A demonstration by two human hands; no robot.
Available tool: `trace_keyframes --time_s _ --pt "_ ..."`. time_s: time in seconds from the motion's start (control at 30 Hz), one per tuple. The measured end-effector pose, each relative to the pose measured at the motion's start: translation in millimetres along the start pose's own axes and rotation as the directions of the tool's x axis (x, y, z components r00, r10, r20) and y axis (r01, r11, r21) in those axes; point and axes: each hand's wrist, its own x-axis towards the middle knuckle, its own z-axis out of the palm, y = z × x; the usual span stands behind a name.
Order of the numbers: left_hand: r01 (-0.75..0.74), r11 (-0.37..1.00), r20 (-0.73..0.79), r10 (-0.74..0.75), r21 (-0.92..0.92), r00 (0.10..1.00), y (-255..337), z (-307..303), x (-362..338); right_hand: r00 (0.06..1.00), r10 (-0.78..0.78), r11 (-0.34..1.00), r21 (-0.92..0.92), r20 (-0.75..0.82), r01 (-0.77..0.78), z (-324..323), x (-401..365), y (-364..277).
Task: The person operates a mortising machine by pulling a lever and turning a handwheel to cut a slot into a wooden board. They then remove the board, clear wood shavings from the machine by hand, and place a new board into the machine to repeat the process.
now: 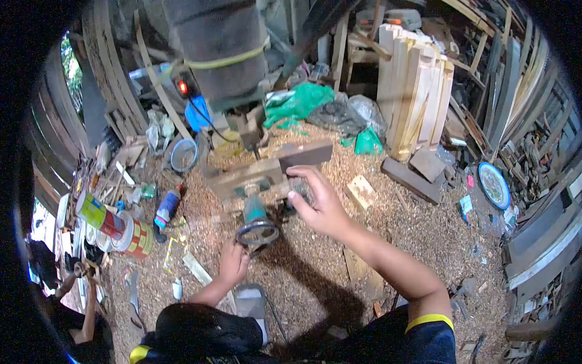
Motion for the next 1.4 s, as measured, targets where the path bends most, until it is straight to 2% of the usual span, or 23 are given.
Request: trace_keyframes --time_s 0.03,0.07,0.1,0.17,0.2,0.23,0.3,0.33,0.37,0.43,0.63,0.77,0.83,0.9,0.97,1.03,1.1,1.13,1.17,1.23,1.4 --pt "-0.037 0.997 0.002 0.037 0.068 0.999 -11.2 14.5 -4.5 1.000 -0.014 0.999 -0.038 0.006 0.014 1.0 -2.8 6.1" --pt "-0.053 0.996 0.092 0.047 0.071 0.995 -28.7 31.1 -11.6 1.000 -0.029 0.997 -0.075 0.011 0.029 3.2 -7.1 11.2" --pt "-0.039 0.997 0.101 0.032 0.067 0.994 -28.9 29.3 -13.6 1.000 -0.016 0.998 -0.067 0.020 0.018 5.0 -11.9 12.1" --pt "-0.102 0.986 0.072 0.093 0.134 0.993 -24.7 23.5 -8.4 0.999 -0.004 0.992 -0.122 0.041 0.009 3.6 -19.1 8.6" --pt "-0.130 0.987 -0.005 0.131 0.091 0.991 -24.7 24.3 -6.6 0.999 -0.017 0.991 -0.129 0.049 0.023 3.5 -23.2 13.9" --pt "-0.126 0.988 -0.002 0.126 0.086 0.992 -22.3 25.4 -6.1 0.999 -0.011 0.992 -0.129 0.053 0.017 3.6 -27.3 16.0" --pt "-0.114 0.993 -0.115 0.115 0.016 0.987 -18.9 26.1 -1.1 0.996 -0.017 0.995 -0.098 0.092 0.026 1.6 -31.3 17.8" --pt "-0.146 0.979 -0.102 0.161 0.143 0.982 -26.7 35.1 -0.9 0.996 -0.013 0.995 -0.099 0.090 0.022 1.1 -32.9 16.5" --pt "-0.146 0.979 -0.101 0.161 0.142 0.982 -28.3 40.1 -1.9 0.995 0.021 0.996 -0.088 0.098 -0.013 1.2 -33.5 14.4" --pt "-0.075 0.978 0.031 0.070 0.196 0.997 -23.6 41.0 6.2 0.993 0.049 0.996 -0.075 0.104 -0.041 4.8 -34.3 15.2" --pt "-0.083 0.973 -0.028 0.091 0.214 0.995 -21.0 39.9 10.2 0.989 0.018 0.994 -0.111 0.148 -0.002 10.0 -42.8 14.6" --pt "-0.073 0.950 0.042 0.064 0.302 0.997 -26.5 49.6 11.1 0.988 0.045 0.997 -0.070 0.150 -0.035 15.1 -44.1 21.7" --pt "-0.085 0.976 0.006 0.086 0.201 0.996 -20.5 43.7 15.2 0.988 0.047 0.997 -0.074 0.150 -0.036 13.5 -46.1 24.4" --pt "-0.066 0.968 0.032 0.060 0.244 0.998 -25.5 56.3 9.2 0.981 0.077 0.997 -0.040 0.179 -0.071 15.0 -48.4 26.2" --pt "-0.006 0.957 -0.015 0.010 0.290 1.000 -40.9 78.3 1.9 0.982 0.070 0.996 -0.068 0.174 -0.059 16.4 -47.3 25.9" --pt "0.006 0.970 -0.049 0.006 0.245 0.999 -29.3 64.5 6.6 0.982 0.070 0.996 -0.069 0.175 -0.059 15.8 -48.1 26.0" --pt "-0.008 1.000 -0.123 0.006 -0.024 0.992 -28.6 51.9 14.1 0.983 0.082 0.996 -0.047 0.166 -0.075 13.6 -48.2 22.0" --pt "0.003 0.988 -0.241 -0.041 -0.155 0.970 -3.2 28.1 24.6 0.984 0.096 0.995 -0.021 0.152 -0.094 12.9 -46.7 19.6" --pt "-0.005 0.989 -0.251 -0.033 -0.150 0.967 -1.7 20.1 26.9 0.985 0.083 0.996 -0.024 0.148 -0.081 11.5 -45.3 18.9" --pt "0.045 0.949 -0.396 -0.173 -0.312 0.902 -2.3 3.8 32.4 0.990 0.065 0.997 -0.038 0.124 -0.060 7.5 -40.3 17.0" --pt "-0.061 0.934 -0.558 -0.157 -0.353 0.815 12.6 -40.7 56.3 0.989 0.104 0.994 0.008 0.107 -0.105 6.3 -32.9 12.4"
